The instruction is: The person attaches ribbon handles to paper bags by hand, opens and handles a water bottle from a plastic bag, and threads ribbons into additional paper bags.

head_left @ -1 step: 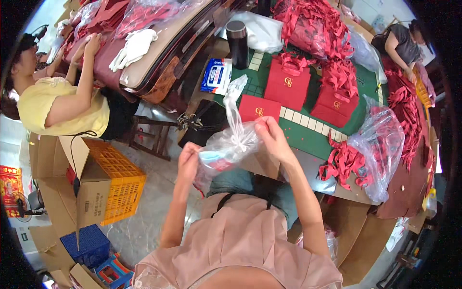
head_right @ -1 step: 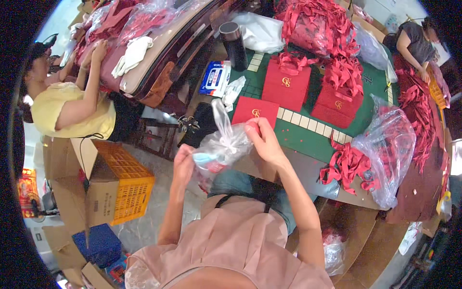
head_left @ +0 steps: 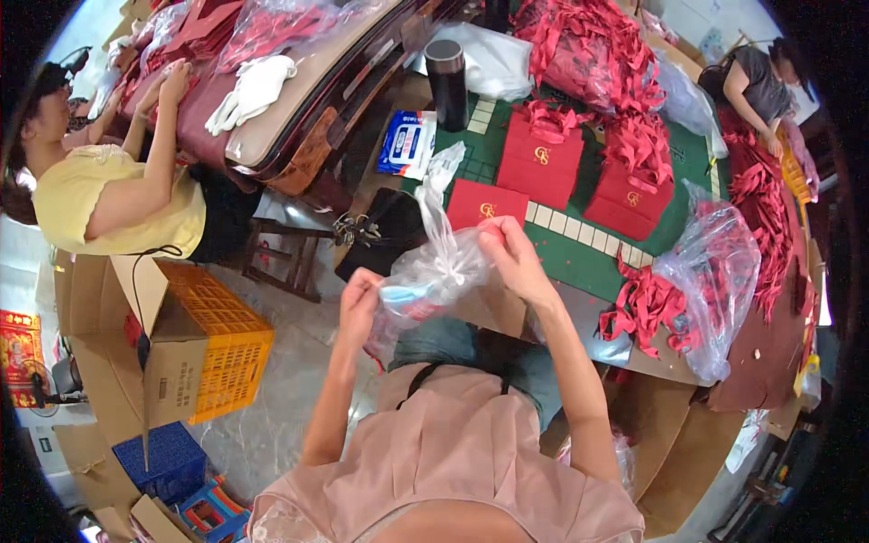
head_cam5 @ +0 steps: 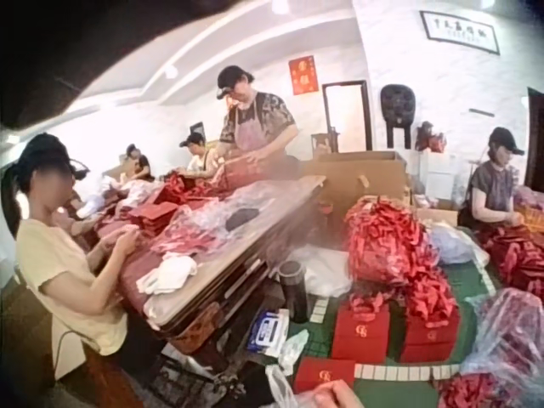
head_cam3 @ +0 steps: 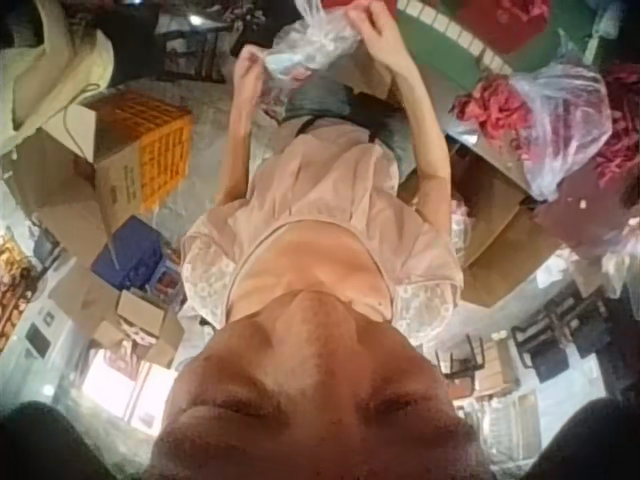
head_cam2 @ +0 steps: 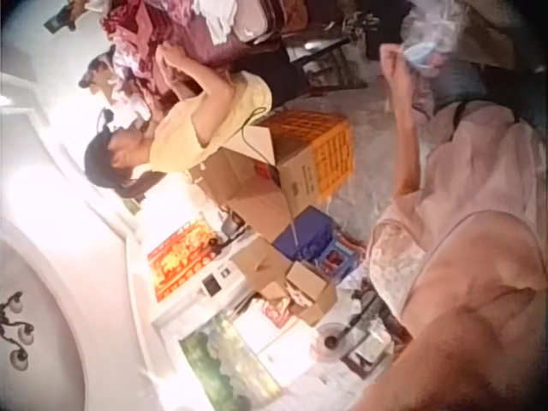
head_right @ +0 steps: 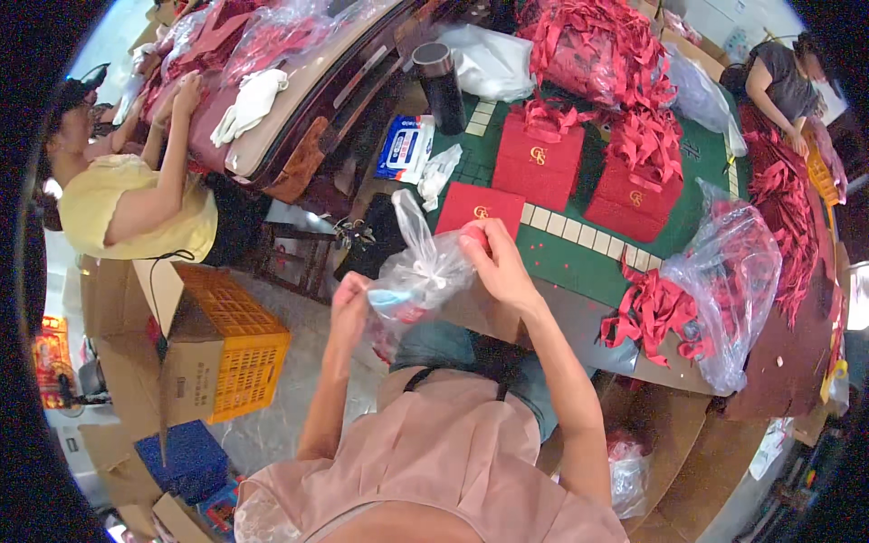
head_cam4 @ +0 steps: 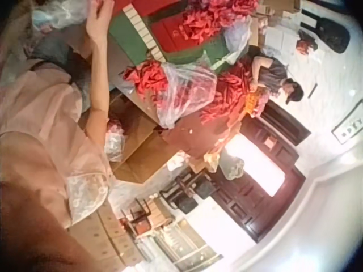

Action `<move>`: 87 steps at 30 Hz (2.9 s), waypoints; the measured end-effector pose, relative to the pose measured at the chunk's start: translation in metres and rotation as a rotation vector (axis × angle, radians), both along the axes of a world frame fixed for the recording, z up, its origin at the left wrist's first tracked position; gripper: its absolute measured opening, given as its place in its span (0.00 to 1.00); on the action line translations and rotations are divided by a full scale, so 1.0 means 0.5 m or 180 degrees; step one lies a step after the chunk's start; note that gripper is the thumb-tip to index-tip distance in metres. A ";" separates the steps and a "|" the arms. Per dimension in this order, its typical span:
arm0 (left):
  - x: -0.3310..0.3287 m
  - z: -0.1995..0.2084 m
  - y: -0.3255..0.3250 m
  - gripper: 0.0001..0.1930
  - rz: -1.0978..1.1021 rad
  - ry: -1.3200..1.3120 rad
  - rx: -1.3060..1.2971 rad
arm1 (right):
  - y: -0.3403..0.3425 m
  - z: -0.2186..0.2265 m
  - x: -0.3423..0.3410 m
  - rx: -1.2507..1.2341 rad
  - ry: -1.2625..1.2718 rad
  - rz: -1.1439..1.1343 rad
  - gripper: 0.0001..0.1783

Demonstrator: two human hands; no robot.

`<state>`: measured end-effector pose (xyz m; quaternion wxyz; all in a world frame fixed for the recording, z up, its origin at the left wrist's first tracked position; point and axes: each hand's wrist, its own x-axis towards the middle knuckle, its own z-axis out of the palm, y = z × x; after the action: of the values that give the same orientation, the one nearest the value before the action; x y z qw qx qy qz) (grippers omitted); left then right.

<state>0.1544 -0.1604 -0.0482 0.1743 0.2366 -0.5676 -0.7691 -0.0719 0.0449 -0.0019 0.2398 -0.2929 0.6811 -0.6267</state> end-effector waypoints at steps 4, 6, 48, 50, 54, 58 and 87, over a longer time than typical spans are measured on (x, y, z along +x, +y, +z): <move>-0.038 0.011 0.021 0.06 -0.0055 -0.0121 -0.1310 | -0.020 -0.019 -0.024 0.0234 0.0101 0.0090 0.16; -0.060 0.043 0.037 0.10 0.0334 -0.0171 -0.2857 | -0.032 -0.051 -0.036 0.0196 -0.0072 0.0092 0.16; -0.245 0.100 0.037 0.08 0.0987 -0.0301 -0.2193 | -0.023 -0.011 -0.025 0.0796 0.1952 -0.0362 0.07; -0.257 0.109 0.050 0.08 0.0784 -0.0137 -0.2189 | -0.034 -0.005 -0.024 0.0650 0.1731 -0.0479 0.07; -0.259 0.131 0.086 0.24 0.1271 -0.0222 -0.3544 | -0.041 -0.012 -0.025 0.0524 0.1776 -0.0588 0.07; -0.247 0.114 0.110 0.24 0.0155 -0.0374 -0.4282 | -0.039 -0.013 -0.021 0.0475 0.1539 -0.0579 0.08; -0.236 0.132 0.067 0.09 -0.0497 0.0694 -0.3675 | 0.001 -0.008 -0.073 0.0502 0.1775 -0.0891 0.07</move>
<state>0.0365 -0.1269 0.0179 0.2750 -0.0194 -0.8887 -0.3663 -0.1086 0.0453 -0.0058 -0.0227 -0.3373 0.8007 -0.4945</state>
